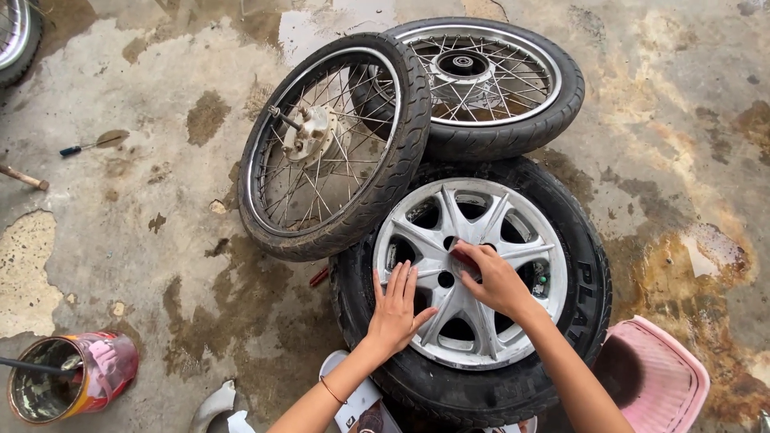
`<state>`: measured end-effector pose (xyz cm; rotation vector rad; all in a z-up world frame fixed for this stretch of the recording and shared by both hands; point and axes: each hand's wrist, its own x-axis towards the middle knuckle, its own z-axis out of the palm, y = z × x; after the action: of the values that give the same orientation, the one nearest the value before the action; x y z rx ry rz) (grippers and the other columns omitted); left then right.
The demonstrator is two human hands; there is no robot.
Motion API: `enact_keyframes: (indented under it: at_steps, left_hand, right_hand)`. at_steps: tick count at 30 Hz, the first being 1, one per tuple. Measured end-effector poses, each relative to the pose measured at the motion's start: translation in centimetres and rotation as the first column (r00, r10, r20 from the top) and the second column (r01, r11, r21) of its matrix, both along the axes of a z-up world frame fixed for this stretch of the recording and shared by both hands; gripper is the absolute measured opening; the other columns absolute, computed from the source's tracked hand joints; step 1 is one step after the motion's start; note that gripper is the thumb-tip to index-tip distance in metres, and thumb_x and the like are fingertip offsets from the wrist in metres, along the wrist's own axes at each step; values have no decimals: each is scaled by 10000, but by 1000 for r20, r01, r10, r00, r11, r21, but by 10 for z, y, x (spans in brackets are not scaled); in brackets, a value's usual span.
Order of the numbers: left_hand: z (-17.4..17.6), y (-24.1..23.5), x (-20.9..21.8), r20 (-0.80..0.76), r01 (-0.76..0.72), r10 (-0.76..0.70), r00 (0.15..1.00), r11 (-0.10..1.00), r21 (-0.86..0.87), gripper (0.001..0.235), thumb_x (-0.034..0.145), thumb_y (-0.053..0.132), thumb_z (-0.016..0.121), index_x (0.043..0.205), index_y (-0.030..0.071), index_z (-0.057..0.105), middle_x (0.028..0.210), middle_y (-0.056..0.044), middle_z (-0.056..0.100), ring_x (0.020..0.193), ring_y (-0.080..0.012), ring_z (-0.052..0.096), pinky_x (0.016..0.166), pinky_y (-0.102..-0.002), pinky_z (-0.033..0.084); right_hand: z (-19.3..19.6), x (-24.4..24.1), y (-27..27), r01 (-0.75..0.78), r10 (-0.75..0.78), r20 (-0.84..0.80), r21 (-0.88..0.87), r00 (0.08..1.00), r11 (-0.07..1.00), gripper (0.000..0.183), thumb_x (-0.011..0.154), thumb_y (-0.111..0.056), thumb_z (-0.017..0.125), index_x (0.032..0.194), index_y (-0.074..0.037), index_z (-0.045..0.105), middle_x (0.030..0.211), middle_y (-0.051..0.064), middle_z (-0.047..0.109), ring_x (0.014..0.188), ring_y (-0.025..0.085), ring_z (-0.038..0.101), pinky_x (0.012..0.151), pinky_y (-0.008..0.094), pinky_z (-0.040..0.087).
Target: The person scrubs and sands the spokes of a vehicle wheel using an abrasive pad to clean or prepare the surface.
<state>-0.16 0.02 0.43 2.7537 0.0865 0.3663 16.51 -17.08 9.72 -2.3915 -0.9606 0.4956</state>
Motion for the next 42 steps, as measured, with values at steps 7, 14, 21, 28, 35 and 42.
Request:
enact_keyframes:
  at_steps: [7, 14, 21, 28, 35, 42]
  left_hand:
    - [1, 0, -1, -22, -2, 1, 1000, 1000, -29, 874, 1014, 703, 365, 1511, -15, 385, 1544, -262, 407, 1485, -377, 336, 1179, -714, 49]
    - [-6, 0, 1, -27, -2, 2, 1000, 1000, -13, 885, 1012, 718, 349, 1518, -8, 379, 1558, -259, 390, 1495, -372, 320, 1185, -704, 44]
    - [2, 0, 1, -49, -1, 0, 999, 1000, -8, 883, 1012, 713, 351, 1519, -9, 374, 1555, -263, 391, 1494, -372, 324, 1190, -698, 70]
    - [-3, -1, 0, -50, 0, 0, 999, 1000, 9, 891, 1004, 714, 367, 1524, -9, 370, 1558, -260, 389, 1494, -375, 326, 1193, -697, 86]
    - [-8, -1, 1, -9, -3, 3, 1000, 999, 40, 882, 998, 707, 396, 1509, -11, 395, 1545, -256, 411, 1482, -370, 352, 1199, -681, 108]
    - [-4, 0, 1, -14, 1, -1, 1000, 1000, 29, 870, 1003, 681, 427, 1520, -18, 387, 1545, -260, 414, 1472, -380, 366, 1196, -685, 116]
  right_hand:
    - [-20, 14, -13, 163, -127, -286, 107, 950, 981, 630, 881, 50, 389, 1407, -220, 607, 1376, 70, 695, 1288, 350, 604, 1098, 465, 463]
    - [-38, 32, -16, 21, 40, -184, 316, 982, 949, 311, 795, 12, 740, 1054, -144, 809, 1236, 38, 775, 1201, 259, 686, 996, 386, 545]
    - [-37, 13, -19, -357, 322, 507, -31, 799, 934, 343, 1031, -329, 551, 1363, -333, 639, 1547, -34, 532, 1451, 184, 442, 1094, 332, 385]
    - [-48, 11, -24, -303, 364, 459, -204, 810, 931, 423, 1072, -493, 356, 1460, -405, 502, 1694, -14, 295, 1563, 168, 227, 1153, 349, 273]
    - [-56, 8, -22, -313, 392, 412, -247, 823, 917, 624, 1019, -667, 336, 1520, -307, 425, 1717, 50, 206, 1587, 194, 144, 1184, 382, 206]
    - [-89, 9, -66, 259, -248, -77, 232, 966, 937, 706, 1045, -268, 471, 1648, -35, 187, 1571, 324, 372, 1439, 487, 323, 1207, 537, 199]
